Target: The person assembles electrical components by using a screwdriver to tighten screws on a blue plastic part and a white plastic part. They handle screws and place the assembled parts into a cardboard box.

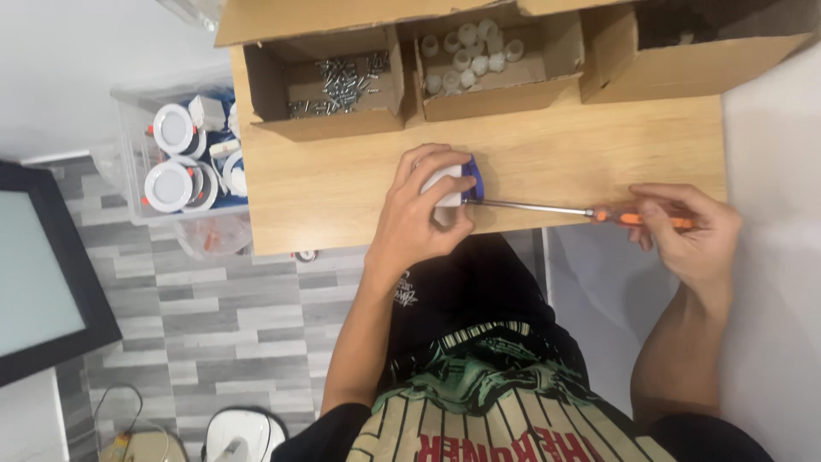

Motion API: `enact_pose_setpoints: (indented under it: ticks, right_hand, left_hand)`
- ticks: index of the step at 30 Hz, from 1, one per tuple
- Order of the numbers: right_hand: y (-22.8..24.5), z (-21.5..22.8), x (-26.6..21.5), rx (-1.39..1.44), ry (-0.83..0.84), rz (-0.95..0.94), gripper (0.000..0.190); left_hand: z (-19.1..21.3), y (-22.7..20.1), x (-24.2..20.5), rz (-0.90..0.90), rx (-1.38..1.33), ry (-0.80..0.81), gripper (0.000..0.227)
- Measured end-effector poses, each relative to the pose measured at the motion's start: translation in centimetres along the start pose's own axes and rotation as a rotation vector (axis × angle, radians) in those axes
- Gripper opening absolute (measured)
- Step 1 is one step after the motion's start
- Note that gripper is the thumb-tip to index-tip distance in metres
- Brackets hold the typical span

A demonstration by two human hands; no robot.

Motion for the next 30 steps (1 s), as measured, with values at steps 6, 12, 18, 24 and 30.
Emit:
enact_pose_setpoints:
  ticks: [6,12,18,24,30]
  right_hand:
    - [-1.5,0.8,-0.3,0.041,-0.028,0.130,0.027]
    - [-1.0,0.8,0.3,0.083,0.015,0.251,0.030]
    - [-0.3,-0.2,0.5,0.156,0.013,-0.043,0.037]
    - [-0.7,0.6,0.6,0.198,0.029,0.091,0.017]
    - [-0.7,0.9,0.7,0.143,0.035,0.188,0.012]
  left_hand:
    - [0.0,-0.7,0.1,0.020,-0.006,-0.043,0.018]
    - [-0.4,-0.5,0.2,0.029,0.015,-0.062,0.020]
    - [-0.7,-0.3,0.2,0.044,0.005,-0.052,0.021]
    - [-0.8,-0.3,0.3,0.045,0.000,-0.050,0.023]
    - [-0.5,-0.3,0.5,0.039,-0.003,-0.035,0.019]
Point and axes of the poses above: each hand's wrist, its own x-axis towards the middle knuckle, its own z-axis out of the back of the hand, y = z × x, the point moved 3 cm from there along x, towards the middle knuckle, and after that the axes turned 14 degrees about z, right-handed, at the moved point
